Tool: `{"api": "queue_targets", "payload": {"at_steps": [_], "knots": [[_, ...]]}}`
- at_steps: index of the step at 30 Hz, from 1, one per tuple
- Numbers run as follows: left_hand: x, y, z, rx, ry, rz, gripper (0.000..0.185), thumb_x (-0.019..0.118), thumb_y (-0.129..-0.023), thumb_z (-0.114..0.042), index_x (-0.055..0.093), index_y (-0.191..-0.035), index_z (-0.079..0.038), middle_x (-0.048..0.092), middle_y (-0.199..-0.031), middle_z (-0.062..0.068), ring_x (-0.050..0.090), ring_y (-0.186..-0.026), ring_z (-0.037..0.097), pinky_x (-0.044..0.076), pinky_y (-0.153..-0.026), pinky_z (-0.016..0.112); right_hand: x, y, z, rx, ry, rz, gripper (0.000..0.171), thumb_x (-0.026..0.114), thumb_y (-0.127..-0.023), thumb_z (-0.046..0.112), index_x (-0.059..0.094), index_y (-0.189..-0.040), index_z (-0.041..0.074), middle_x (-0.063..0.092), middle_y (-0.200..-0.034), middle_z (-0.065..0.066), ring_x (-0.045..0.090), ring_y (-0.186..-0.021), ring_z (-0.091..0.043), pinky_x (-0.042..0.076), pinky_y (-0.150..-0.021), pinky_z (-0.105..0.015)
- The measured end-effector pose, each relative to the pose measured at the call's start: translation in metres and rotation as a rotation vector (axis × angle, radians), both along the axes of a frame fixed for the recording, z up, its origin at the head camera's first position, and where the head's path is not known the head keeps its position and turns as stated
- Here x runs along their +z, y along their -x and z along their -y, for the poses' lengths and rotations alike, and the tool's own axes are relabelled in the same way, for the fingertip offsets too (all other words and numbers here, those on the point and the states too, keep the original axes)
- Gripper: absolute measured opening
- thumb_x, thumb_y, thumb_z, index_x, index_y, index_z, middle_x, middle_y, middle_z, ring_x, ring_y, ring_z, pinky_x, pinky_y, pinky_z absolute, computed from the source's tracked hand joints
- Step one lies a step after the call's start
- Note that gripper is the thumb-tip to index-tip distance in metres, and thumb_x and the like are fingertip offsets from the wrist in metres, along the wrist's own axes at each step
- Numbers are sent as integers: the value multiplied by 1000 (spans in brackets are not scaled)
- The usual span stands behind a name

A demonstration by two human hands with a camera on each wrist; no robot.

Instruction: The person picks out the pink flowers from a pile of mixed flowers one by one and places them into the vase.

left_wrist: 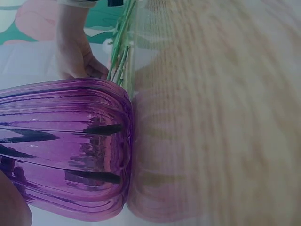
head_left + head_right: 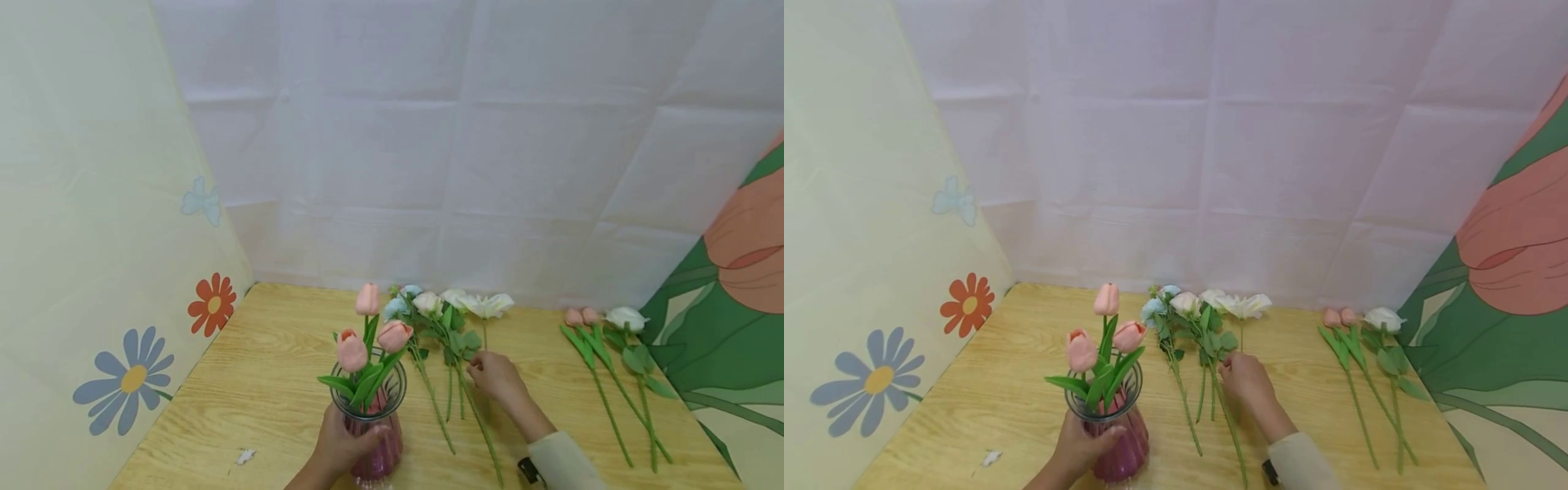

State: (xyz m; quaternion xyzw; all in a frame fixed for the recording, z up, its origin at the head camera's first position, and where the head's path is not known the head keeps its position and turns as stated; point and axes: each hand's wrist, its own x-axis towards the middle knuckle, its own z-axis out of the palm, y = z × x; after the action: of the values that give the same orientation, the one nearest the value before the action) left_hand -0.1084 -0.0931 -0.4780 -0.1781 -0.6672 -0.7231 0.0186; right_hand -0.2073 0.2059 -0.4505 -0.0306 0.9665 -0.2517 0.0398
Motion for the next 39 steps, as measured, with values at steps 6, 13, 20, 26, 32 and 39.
{"api": "queue_targets", "payload": {"at_steps": [6,13,20,26,32,39], "knots": [[-2,1,0,-14,-21,-3,64,75,-85,-12,47,-143,-12,57,-137,24,61,-124,22,48,-112,42,4,-2,-6,-11,-23,4,25,61,-98,17,69,-111,-4,72,-104,-20,69,-88,-34,61,-71,-46],[-4,2,0,-20,-32,-25,65,75,-85,-10,46,-143,-11,58,-137,22,60,-124,23,49,-111,39,7,-1,-14,-29,-28,-23,29,60,-98,21,69,-112,-2,72,-104,-18,69,-88,-33,59,-72,-48],[-3,1,-1,-3,-14,-8,64,75,-85,-11,47,-142,-13,59,-136,18,61,-123,21,49,-111,41,8,-5,-23,-36,-21,-25,37,57,-100,23,64,-121,-6,70,-111,-24,68,-94,-39,59,-74,-50],[-3,1,0,-4,-12,8,64,75,-85,-9,47,-143,-14,60,-137,12,60,-125,21,46,-113,44,9,-7,-34,-52,-25,-27,40,57,-99,23,60,-124,-7,70,-111,-25,69,-90,-37,59,-71,-49],[-3,1,-1,-6,-10,12,63,75,-85,-9,48,-142,-14,61,-135,13,61,-123,21,48,-112,43,12,-10,-47,-68,-18,-20,44,56,-100,23,56,-129,-10,69,-113,-27,69,-83,-31,58,-64,-45],[-1,0,-1,-6,-21,9,64,76,-85,-9,47,-142,-13,59,-136,17,60,-124,21,47,-113,43,15,-13,-64,-84,-37,-20,45,55,-99,23,55,-129,-10,69,-112,-27,69,-84,-31,57,-65,-45]]}}
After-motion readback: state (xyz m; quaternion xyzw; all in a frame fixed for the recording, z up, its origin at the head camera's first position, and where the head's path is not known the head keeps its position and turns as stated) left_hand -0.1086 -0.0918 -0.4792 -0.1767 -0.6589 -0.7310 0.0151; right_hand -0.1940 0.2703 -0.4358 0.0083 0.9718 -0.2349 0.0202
